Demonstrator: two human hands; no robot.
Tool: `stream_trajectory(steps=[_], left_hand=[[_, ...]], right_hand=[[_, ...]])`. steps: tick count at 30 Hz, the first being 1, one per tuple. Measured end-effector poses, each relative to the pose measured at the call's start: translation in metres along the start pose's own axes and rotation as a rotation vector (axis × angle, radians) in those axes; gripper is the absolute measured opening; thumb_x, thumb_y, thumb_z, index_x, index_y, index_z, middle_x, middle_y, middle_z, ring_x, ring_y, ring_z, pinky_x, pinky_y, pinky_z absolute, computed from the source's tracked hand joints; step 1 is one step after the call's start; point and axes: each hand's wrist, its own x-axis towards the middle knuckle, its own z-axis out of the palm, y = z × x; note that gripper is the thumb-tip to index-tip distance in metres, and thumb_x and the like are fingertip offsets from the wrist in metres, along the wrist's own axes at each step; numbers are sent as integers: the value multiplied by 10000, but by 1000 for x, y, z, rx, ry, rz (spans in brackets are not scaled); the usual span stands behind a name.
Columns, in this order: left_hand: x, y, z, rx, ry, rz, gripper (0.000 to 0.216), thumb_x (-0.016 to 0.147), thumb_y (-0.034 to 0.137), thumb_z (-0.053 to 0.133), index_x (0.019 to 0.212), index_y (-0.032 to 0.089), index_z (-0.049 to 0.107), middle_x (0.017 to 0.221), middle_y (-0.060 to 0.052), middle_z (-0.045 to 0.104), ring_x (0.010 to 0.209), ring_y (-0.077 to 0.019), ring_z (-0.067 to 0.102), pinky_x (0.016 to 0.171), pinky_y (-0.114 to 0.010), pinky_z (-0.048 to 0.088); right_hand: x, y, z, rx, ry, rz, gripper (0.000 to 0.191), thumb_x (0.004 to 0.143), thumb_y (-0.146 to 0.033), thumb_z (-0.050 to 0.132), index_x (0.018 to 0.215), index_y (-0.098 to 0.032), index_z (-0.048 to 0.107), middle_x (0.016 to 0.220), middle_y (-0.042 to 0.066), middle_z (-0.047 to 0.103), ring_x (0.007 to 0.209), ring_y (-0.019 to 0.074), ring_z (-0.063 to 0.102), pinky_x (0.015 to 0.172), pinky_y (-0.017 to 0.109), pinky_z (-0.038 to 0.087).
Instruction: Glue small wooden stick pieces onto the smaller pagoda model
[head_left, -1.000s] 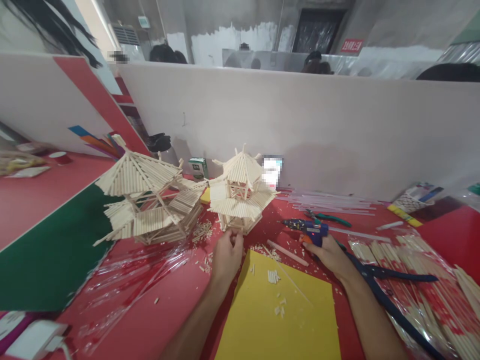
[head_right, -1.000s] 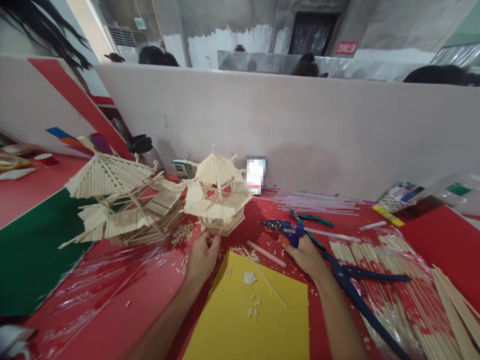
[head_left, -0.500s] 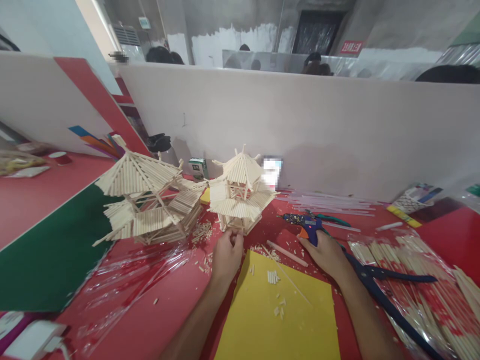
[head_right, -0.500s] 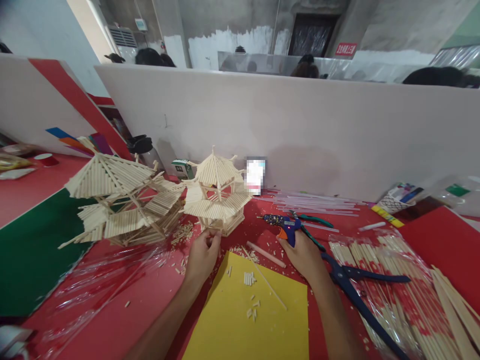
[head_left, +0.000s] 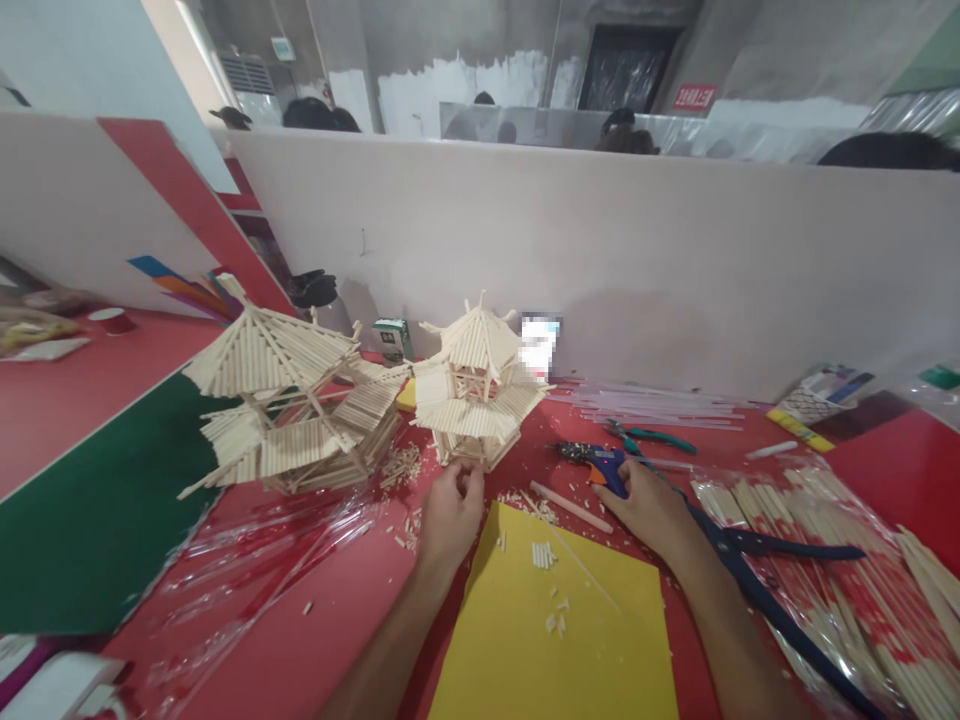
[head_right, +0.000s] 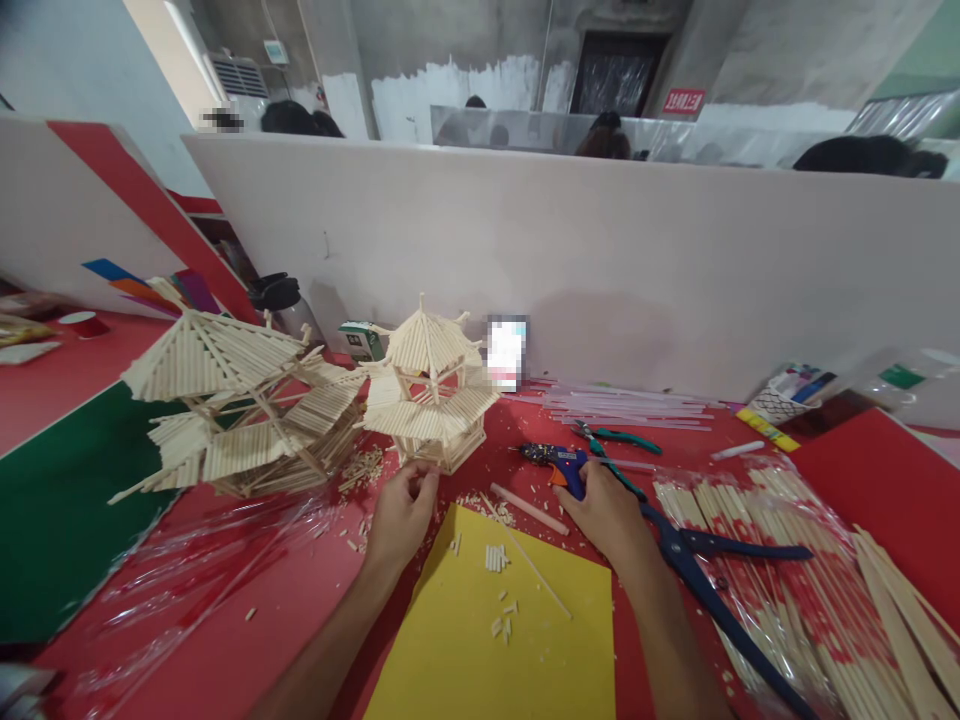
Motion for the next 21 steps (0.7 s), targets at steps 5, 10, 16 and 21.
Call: stream_trajectory(steps=[5, 10, 16, 21], left_hand=[[0, 1, -1, 29, -17, -14, 288, 880, 408, 497, 875, 170, 657, 604, 2, 620, 511, -138, 545, 504, -224, 342], [2, 4, -2, 21, 0, -6, 302, 870, 422, 511, 861, 163, 665, 606, -9, 630, 533, -147, 561, 520, -228, 357], [2, 0, -1, 22, 7, -4, 294, 869, 427, 518, 855, 167, 656, 580, 9, 609, 502, -132, 536, 504, -221, 343], [2, 0, 0, 30, -8, 0, 294, 889, 429, 496, 886, 177, 647, 578, 22, 596, 495, -126, 532, 501, -217, 343]], right_hand=[[-2, 1, -3, 31, -62, 16, 310, 803, -497, 595, 871, -211, 494, 887, 68, 655, 750, 218, 612, 638, 296, 379], [-5, -1, -7, 27, -9, -18, 289, 817, -485, 586, 865, -216, 494, 904, 72, 655, 757, 217, 610, 634, 295, 379], [-11, -16, -24, 33, 67, 7, 266, 839, -490, 563, 870, -227, 533, 896, 55, 662, 727, 209, 609, 594, 289, 350], [-21, -43, -40, 156, -20, -109, 208, 889, -444, 533, 880, -239, 562, 753, 6, 642, 656, 177, 585, 588, 275, 344]])
